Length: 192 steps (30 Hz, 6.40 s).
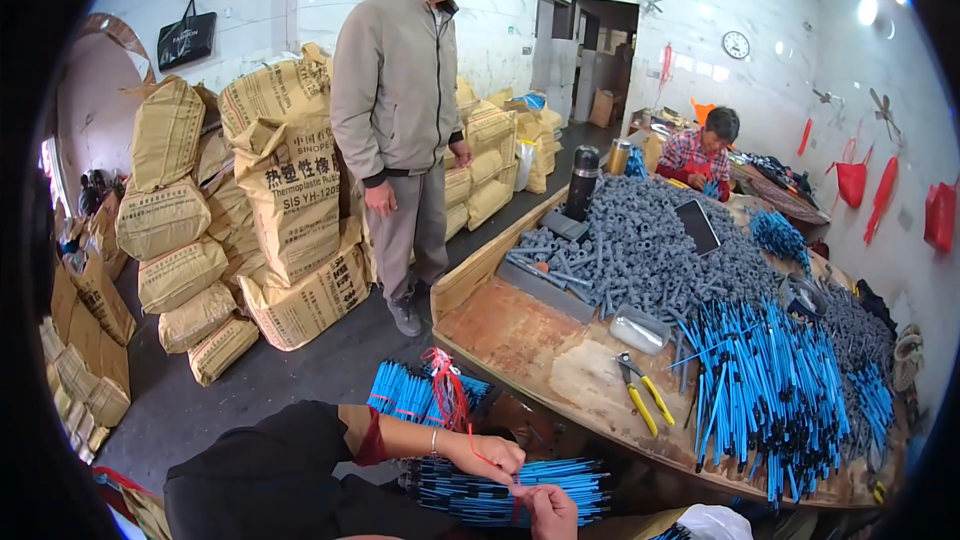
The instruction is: The person organizes blue plastic components into a jig, then bundles them together with rubber bands.
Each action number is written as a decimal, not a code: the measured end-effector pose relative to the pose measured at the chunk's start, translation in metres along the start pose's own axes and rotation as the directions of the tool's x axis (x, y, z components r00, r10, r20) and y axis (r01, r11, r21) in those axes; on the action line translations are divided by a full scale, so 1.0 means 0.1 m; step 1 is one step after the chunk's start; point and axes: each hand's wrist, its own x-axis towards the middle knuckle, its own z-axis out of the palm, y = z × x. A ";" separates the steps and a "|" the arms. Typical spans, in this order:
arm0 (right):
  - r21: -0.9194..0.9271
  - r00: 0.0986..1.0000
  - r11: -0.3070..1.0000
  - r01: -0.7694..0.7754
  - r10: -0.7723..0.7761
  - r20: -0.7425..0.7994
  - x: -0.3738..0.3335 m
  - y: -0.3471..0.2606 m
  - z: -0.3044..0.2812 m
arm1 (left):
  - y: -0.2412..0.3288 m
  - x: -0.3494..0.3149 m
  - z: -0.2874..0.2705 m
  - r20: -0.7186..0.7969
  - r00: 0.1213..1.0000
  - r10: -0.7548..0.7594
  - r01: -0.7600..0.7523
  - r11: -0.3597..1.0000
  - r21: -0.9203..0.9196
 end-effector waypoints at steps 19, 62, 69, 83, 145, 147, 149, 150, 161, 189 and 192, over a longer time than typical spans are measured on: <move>0.143 0.961 0.979 0.143 -0.104 -0.255 -0.08 0.46 -0.23 | -0.10 -0.08 0.23 -0.189 0.763 -0.618 0.017 0.312 -0.950; 0.335 0.913 0.850 0.408 -0.381 -0.145 0.09 0.83 -0.37 | 0.27 0.42 -0.01 0.299 0.920 0.251 -0.289 0.953 0.088; 0.365 0.940 0.867 0.340 -0.307 -0.149 0.03 0.78 -0.42 | 0.13 0.56 0.10 0.340 0.888 0.310 -0.269 0.949 -0.163; -0.011 0.960 0.967 0.254 -0.254 -0.115 -0.01 0.55 -0.30 | 0.04 0.35 0.33 -0.043 0.953 -0.300 0.237 0.825 -0.512; -0.693 0.773 0.564 0.449 -0.634 -0.015 0.44 0.27 -0.26 | 0.18 0.38 0.08 -0.052 0.894 0.446 -0.225 0.544 0.808; -0.650 0.828 0.655 0.386 -0.557 -0.070 0.44 0.28 -0.26 | 0.19 0.38 0.11 -0.073 0.884 0.462 -0.208 0.528 0.823; -0.637 0.764 0.604 0.479 -0.644 -0.036 0.47 0.35 -0.25 | 0.16 0.36 0.17 -0.105 0.877 0.469 -0.189 0.537 0.822; -0.628 0.727 0.571 0.529 -0.687 -0.013 0.49 0.36 -0.24 | 0.16 0.35 0.17 -0.123 0.874 0.470 -0.173 0.538 0.825; -0.905 0.648 0.199 0.375 -0.755 0.102 0.21 0.35 -0.24 | -0.10 0.12 -0.05 -0.043 0.905 -0.423 0.415 0.901 -0.127; -0.522 0.626 0.440 0.731 -0.737 0.254 1.58 -1.70 0.05 | 0.92 0.67 -1.79 -0.708 0.505 0.493 -0.207 0.866 0.455; -0.533 0.661 0.480 0.697 -0.719 0.216 1.89 -1.60 0.16 | 0.61 0.68 -1.66 -0.901 0.433 -0.020 0.888 0.182 0.423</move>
